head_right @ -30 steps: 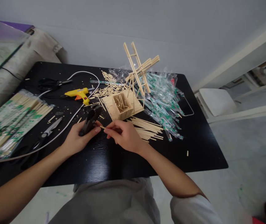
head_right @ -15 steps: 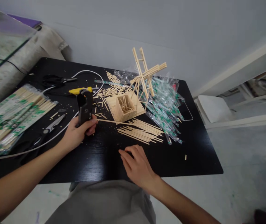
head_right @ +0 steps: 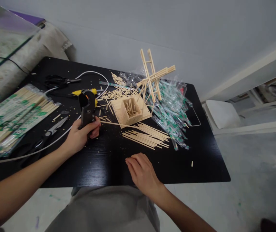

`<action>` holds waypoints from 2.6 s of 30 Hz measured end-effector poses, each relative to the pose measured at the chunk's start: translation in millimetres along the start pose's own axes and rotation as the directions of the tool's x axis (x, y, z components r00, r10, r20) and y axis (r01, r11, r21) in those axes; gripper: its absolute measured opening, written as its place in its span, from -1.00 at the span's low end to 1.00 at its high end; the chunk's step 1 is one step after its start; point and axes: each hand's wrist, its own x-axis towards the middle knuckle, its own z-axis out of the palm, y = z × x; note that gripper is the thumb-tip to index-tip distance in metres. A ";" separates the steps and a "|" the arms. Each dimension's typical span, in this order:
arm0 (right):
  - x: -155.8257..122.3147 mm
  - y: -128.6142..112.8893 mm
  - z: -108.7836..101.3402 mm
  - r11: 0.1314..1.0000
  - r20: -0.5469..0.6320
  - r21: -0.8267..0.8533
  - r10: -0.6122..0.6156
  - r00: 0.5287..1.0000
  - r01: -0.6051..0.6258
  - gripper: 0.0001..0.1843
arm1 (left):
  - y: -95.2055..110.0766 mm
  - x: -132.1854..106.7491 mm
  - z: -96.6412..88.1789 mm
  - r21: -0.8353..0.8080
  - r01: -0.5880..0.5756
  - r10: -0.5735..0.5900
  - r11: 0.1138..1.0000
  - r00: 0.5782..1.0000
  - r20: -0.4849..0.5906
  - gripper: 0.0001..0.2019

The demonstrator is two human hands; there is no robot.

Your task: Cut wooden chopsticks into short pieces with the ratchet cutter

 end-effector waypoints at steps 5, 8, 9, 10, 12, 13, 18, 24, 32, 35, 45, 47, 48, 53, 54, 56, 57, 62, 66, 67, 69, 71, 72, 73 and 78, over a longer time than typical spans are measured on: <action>-1.3 1.5 0.6 1.000 0.021 0.008 0.007 1.000 -0.007 -0.82 | 2.0 0.1 1.3 -0.017 -0.004 0.004 1.000 1.000 0.006 -0.79; -1.5 2.6 1.6 1.000 0.029 0.013 0.008 1.000 -0.009 -0.83 | 2.2 0.1 1.4 -0.020 -0.003 0.003 1.000 1.000 0.008 -0.80; -1.5 2.8 1.8 1.000 0.030 0.015 0.008 1.000 -0.009 -0.83 | 2.1 0.1 1.4 -0.024 -0.003 0.003 1.000 1.000 0.008 -0.80; -1.5 2.9 1.7 1.000 0.030 0.017 0.006 1.000 -0.007 -0.84 | 2.0 0.1 1.5 -0.027 -0.002 0.002 1.000 1.000 0.005 -0.80; -1.7 2.6 0.8 1.000 0.037 0.012 -0.001 0.999 0.001 -0.83 | 1.8 0.1 1.7 -0.025 -0.004 0.003 1.000 1.000 -0.003 -0.80; -1.8 2.2 0.1 1.000 0.043 0.005 -0.005 0.999 0.005 -0.82 | 1.8 0.1 1.8 -0.025 -0.005 0.004 1.000 1.000 -0.007 -0.80; -3.7 1.7 -1.6 1.000 0.026 0.004 -0.007 1.000 0.007 -0.81 | 2.8 -0.1 2.6 -0.027 -0.006 0.005 1.000 1.000 -0.012 -0.79; -5.9 5.7 4.1 0.992 -0.041 0.080 0.097 0.994 -0.093 -0.94 | 3.2 -0.2 3.7 -0.020 -0.011 0.010 1.000 1.000 -0.013 -0.78; 9.0 3.6 3.8 0.973 0.001 0.093 0.211 0.977 -0.211 -0.87 | -0.1 -0.5 1.2 0.006 -0.002 0.002 1.000 1.000 -0.005 -0.77; 9.6 5.4 7.3 0.963 -0.017 0.109 0.248 0.969 -0.245 -0.88 | 0.8 -0.6 1.8 0.004 -0.002 0.002 1.000 1.000 0.002 -0.77; 7.8 19.4 -38.1 0.910 0.065 0.311 0.269 0.961 -0.275 -0.77 | 4.1 -1.2 2.0 -0.012 -0.012 0.011 1.000 1.000 -0.024 -0.76; 10.5 25.1 -65.4 0.946 0.248 0.244 0.152 0.957 -0.213 -0.67 | 3.3 -1.4 1.5 -0.011 -0.015 0.015 1.000 1.000 -0.021 -0.76; 12.0 28.0 -77.2 0.962 0.305 0.183 0.140 0.942 -0.202 -0.66 | 2.9 -1.5 1.5 -0.010 -0.015 0.015 1.000 1.000 -0.020 -0.76; 17.0 32.8 -90.1 0.992 0.294 0.097 0.054 0.954 -0.086 -0.84 | 1.9 -1.0 3.0 0.013 -0.010 0.010 1.000 1.000 -0.015 -0.75; 17.1 31.1 -84.0 0.993 0.297 0.095 0.044 0.954 -0.075 -0.80 | 2.0 -0.9 3.1 0.016 -0.014 0.014 1.000 1.000 -0.017 -0.75; 16.0 26.1 -68.7 0.996 0.288 0.072 0.027 0.957 -0.049 -0.70 | 2.3 -0.5 2.7 0.013 -0.022 0.022 1.000 0.999 -0.023 -0.76; 15.1 23.3 -61.4 0.998 0.294 0.048 0.016 0.956 -0.031 -0.66 | 2.6 -0.2 2.4 0.006 -0.023 0.023 1.000 0.999 -0.026 -0.76; 9.0 14.2 -46.8 0.993 0.358 -0.082 -0.047 0.933 0.081 -0.62 | 4.1 0.3 1.8 -0.032 -0.022 0.020 0.999 0.999 -0.047 -0.75; 5.5 13.9 -50.7 0.988 0.391 -0.096 -0.074 0.917 0.120 -0.62 | 3.1 -0.1 2.7 0.000 -0.028 0.028 1.000 0.999 -0.030 -0.75; 5.1 14.3 -50.9 0.989 0.389 -0.089 -0.076 0.918 0.119 -0.62 | 2.7 -0.1 2.7 0.008 -0.031 0.031 0.999 0.999 -0.028 -0.75; 4.9 15.3 -49.5 0.990 0.370 -0.076 -0.078 0.926 0.115 -0.63 | 2.2 -0.2 2.3 0.013 -0.036 0.036 0.999 0.999 -0.028 -0.75; 5.5 16.4 -46.4 0.990 0.340 -0.074 -0.089 0.936 0.121 -0.62 | 2.3 -0.1 1.7 0.010 -0.036 0.036 0.999 0.999 -0.029 -0.75; 6.0 16.9 -44.6 0.989 0.324 -0.070 -0.098 0.941 0.128 -0.62 | 2.5 0.0 1.5 0.007 -0.035 0.036 0.999 0.999 -0.031 -0.75; 6.5 17.4 -43.0 0.989 0.311 -0.065 -0.107 0.944 0.134 -0.62 | 2.8 0.0 1.3 0.004 -0.035 0.035 0.999 0.999 -0.034 -0.75; 8.4 19.8 -39.8 0.989 0.273 -0.031 -0.134 0.953 0.148 -0.66 | 2.6 0.2 1.6 -0.009 -0.036 0.035 0.999 0.999 -0.035 -0.76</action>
